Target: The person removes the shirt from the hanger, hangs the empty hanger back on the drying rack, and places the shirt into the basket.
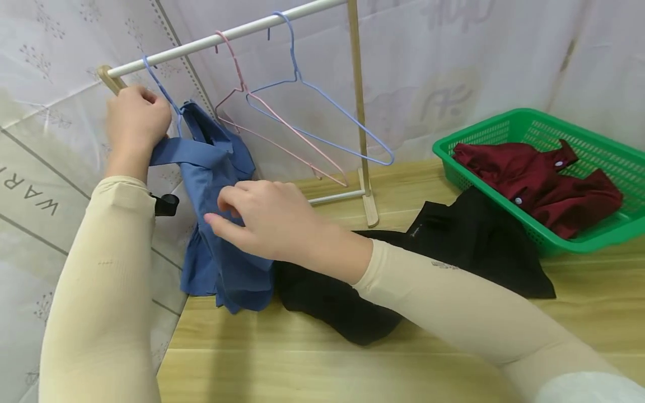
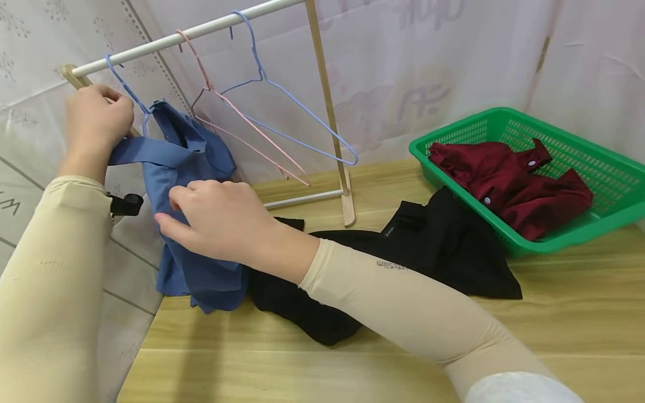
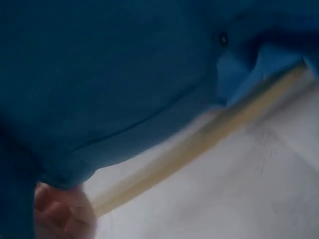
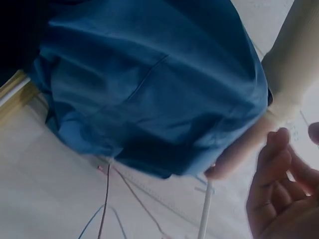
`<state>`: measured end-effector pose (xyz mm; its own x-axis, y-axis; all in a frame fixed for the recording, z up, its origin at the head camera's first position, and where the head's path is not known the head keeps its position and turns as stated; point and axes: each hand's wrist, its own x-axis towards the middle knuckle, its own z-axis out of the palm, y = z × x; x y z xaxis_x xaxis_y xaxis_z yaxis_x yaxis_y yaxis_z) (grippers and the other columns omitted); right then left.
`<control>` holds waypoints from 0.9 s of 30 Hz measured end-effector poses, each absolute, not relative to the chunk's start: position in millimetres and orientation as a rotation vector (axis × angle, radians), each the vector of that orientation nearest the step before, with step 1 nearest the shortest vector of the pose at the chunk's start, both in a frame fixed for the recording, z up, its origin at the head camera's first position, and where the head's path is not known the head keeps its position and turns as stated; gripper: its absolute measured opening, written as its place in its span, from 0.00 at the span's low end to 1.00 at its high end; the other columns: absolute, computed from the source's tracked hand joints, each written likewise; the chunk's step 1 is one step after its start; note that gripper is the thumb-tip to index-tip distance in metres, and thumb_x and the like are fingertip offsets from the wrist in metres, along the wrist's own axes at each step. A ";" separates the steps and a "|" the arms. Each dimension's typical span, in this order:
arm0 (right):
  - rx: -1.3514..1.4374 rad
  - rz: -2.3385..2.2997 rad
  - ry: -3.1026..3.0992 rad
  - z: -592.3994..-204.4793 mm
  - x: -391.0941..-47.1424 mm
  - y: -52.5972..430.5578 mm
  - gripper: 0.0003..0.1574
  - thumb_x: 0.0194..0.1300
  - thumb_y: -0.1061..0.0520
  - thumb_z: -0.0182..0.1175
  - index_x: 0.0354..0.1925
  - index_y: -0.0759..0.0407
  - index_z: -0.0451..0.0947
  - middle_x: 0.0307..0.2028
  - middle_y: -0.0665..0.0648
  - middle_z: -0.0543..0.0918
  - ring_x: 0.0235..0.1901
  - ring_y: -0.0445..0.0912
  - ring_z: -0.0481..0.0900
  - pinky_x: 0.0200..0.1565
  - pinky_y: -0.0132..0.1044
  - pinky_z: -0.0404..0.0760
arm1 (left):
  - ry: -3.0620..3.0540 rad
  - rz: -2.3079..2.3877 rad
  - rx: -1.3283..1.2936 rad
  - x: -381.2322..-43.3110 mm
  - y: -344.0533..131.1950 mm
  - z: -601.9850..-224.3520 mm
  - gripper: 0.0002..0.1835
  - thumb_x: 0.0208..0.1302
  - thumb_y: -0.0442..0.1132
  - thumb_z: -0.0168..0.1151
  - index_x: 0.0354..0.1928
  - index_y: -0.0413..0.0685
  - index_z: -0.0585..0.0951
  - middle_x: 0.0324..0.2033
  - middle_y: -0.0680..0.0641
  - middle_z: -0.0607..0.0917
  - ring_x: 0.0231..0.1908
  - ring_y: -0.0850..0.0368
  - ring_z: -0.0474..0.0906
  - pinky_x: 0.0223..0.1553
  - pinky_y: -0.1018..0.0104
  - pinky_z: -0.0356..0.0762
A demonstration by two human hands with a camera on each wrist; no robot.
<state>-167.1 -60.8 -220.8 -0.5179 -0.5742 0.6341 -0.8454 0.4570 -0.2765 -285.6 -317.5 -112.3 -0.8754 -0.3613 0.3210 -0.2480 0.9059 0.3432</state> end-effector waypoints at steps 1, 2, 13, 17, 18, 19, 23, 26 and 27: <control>1.184 0.772 -2.316 -219.1 -167.0 -65.7 0.18 0.70 0.36 0.53 0.37 0.46 0.79 0.26 0.41 0.76 0.23 0.35 0.71 0.21 0.29 0.68 | -2.692 -0.503 0.472 -286.8 -318.7 -114.1 0.25 0.66 0.48 0.39 0.57 0.47 0.78 0.18 0.62 0.76 0.24 0.63 0.78 0.25 0.67 0.71; 1.181 0.751 -2.370 -217.5 -167.0 -70.1 0.20 0.70 0.34 0.52 0.37 0.46 0.78 0.26 0.41 0.76 0.23 0.35 0.72 0.21 0.29 0.69 | -2.691 -0.587 0.489 -288.0 -319.7 -115.9 0.26 0.67 0.48 0.38 0.60 0.46 0.76 0.18 0.65 0.74 0.20 0.67 0.78 0.25 0.70 0.72; 1.058 0.518 -2.646 -217.3 -181.0 -96.7 0.31 0.68 0.27 0.46 0.32 0.50 0.70 0.25 0.47 0.74 0.22 0.42 0.74 0.20 0.35 0.73 | -2.677 -0.912 0.473 -297.0 -320.3 -140.8 0.18 0.68 0.39 0.42 0.56 0.50 0.74 0.35 0.56 0.77 0.36 0.62 0.73 0.35 0.71 0.70; 1.071 0.600 -2.668 -217.1 -187.1 -99.7 0.31 0.68 0.26 0.46 0.31 0.50 0.69 0.24 0.47 0.75 0.22 0.42 0.75 0.21 0.35 0.73 | -2.705 -0.843 0.440 -299.6 -315.5 -147.3 0.23 0.66 0.39 0.42 0.61 0.44 0.73 0.51 0.44 0.74 0.49 0.52 0.68 0.39 0.69 0.67; 1.072 0.613 -2.665 -216.6 -188.4 -100.2 0.30 0.68 0.27 0.46 0.32 0.50 0.69 0.24 0.48 0.75 0.22 0.42 0.75 0.21 0.35 0.74 | -2.707 -0.835 0.432 -299.8 -314.6 -148.0 0.24 0.65 0.39 0.42 0.62 0.43 0.72 0.53 0.42 0.73 0.50 0.51 0.67 0.39 0.69 0.67; 1.072 0.626 -2.657 -216.1 -189.8 -100.7 0.29 0.69 0.28 0.46 0.32 0.50 0.70 0.23 0.48 0.75 0.21 0.42 0.75 0.21 0.35 0.74 | -2.709 -0.837 0.433 -299.7 -314.2 -148.1 0.25 0.65 0.39 0.41 0.63 0.43 0.72 0.54 0.42 0.73 0.50 0.51 0.67 0.39 0.69 0.67; 1.055 0.665 -2.673 -213.8 -197.3 -102.5 0.23 0.72 0.36 0.45 0.37 0.53 0.71 0.23 0.50 0.75 0.20 0.43 0.76 0.21 0.35 0.74 | -2.727 -0.843 0.457 -299.2 -313.2 -146.7 0.25 0.65 0.38 0.43 0.64 0.46 0.70 0.50 0.46 0.73 0.44 0.55 0.68 0.37 0.68 0.69; 1.020 0.701 -2.726 -211.7 -205.6 -102.9 0.20 0.73 0.40 0.44 0.39 0.54 0.71 0.24 0.51 0.75 0.20 0.43 0.77 0.21 0.35 0.75 | -2.754 -0.840 0.461 -299.3 -311.1 -145.8 0.26 0.66 0.39 0.45 0.66 0.47 0.68 0.51 0.47 0.74 0.44 0.56 0.69 0.38 0.68 0.71; 1.004 0.712 -2.741 -210.7 -208.4 -103.2 0.20 0.74 0.41 0.44 0.39 0.54 0.71 0.25 0.51 0.76 0.20 0.43 0.77 0.22 0.34 0.76 | -2.763 -0.832 0.461 -299.2 -310.5 -145.5 0.27 0.66 0.39 0.45 0.67 0.47 0.68 0.52 0.46 0.74 0.45 0.55 0.69 0.38 0.67 0.71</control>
